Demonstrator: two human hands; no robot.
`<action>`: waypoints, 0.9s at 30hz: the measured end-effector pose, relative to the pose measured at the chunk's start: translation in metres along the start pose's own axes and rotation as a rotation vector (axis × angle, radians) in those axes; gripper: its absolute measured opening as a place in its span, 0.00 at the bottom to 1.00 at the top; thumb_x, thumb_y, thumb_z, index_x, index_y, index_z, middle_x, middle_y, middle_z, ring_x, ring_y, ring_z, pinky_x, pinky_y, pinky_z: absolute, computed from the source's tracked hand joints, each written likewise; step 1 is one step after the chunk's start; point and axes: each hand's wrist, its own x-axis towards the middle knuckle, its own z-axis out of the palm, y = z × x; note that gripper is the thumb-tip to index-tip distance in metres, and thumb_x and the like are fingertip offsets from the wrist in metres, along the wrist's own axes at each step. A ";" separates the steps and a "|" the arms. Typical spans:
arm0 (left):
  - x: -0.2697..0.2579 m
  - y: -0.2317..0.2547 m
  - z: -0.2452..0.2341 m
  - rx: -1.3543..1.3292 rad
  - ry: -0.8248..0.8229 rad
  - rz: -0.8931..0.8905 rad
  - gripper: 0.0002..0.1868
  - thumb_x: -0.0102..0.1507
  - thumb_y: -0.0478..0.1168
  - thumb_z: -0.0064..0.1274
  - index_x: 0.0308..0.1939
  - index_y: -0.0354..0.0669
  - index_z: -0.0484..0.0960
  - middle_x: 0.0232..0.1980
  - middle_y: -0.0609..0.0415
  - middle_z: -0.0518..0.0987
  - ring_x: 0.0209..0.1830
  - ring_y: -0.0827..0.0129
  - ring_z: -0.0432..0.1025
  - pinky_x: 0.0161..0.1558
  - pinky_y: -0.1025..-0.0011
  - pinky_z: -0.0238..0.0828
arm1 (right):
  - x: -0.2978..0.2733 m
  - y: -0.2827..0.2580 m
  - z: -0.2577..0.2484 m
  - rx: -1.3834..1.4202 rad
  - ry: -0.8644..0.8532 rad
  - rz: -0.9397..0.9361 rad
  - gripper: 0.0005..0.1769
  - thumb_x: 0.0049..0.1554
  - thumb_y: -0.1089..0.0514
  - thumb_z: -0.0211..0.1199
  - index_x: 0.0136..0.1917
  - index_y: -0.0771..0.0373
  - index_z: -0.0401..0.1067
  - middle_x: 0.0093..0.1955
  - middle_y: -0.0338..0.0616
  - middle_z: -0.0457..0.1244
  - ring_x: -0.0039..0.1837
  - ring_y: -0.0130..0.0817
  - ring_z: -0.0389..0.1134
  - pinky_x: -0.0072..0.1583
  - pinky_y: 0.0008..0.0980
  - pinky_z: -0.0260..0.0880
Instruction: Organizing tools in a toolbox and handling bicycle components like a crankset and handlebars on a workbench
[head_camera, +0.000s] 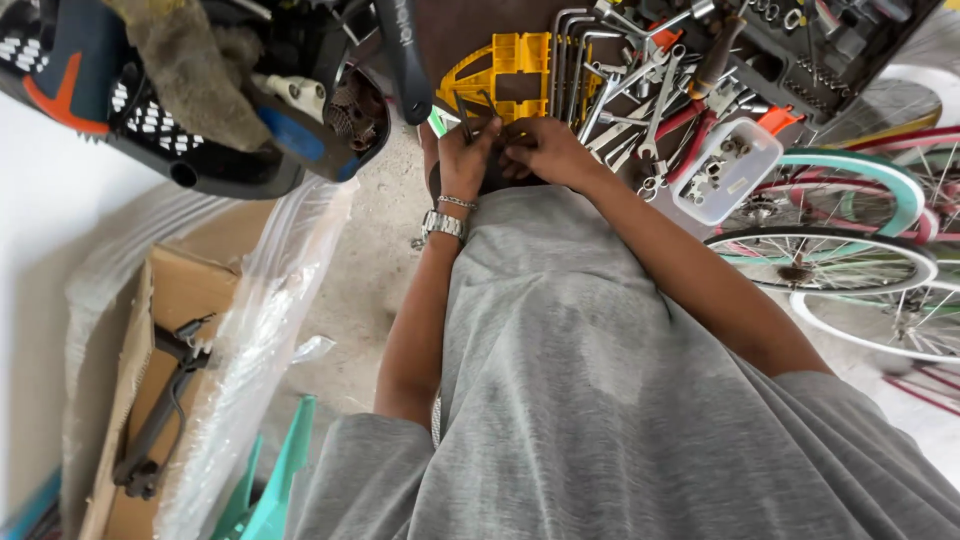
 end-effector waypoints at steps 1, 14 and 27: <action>0.002 0.002 0.000 -0.007 0.010 -0.007 0.16 0.61 0.55 0.64 0.40 0.48 0.90 0.29 0.53 0.84 0.32 0.68 0.78 0.38 0.69 0.73 | -0.001 -0.007 0.002 -0.006 -0.013 0.002 0.17 0.62 0.61 0.62 0.61 0.74 0.72 0.46 0.63 0.70 0.43 0.47 0.75 0.43 0.41 0.79; -0.003 0.041 -0.002 -0.108 -0.075 -0.076 0.16 0.57 0.52 0.70 0.41 0.47 0.90 0.31 0.55 0.85 0.35 0.69 0.77 0.42 0.72 0.71 | -0.007 -0.010 -0.002 0.178 0.048 0.054 0.19 0.60 0.62 0.67 0.61 0.74 0.71 0.48 0.67 0.69 0.46 0.47 0.75 0.46 0.40 0.80; 0.081 -0.015 -0.034 0.343 -0.154 -0.049 0.16 0.58 0.53 0.60 0.41 0.49 0.88 0.42 0.56 0.87 0.44 0.58 0.82 0.43 0.56 0.72 | -0.064 -0.028 -0.053 0.185 0.224 0.360 0.22 0.66 0.52 0.54 0.70 0.61 0.65 0.58 0.47 0.71 0.51 0.32 0.73 0.42 0.24 0.66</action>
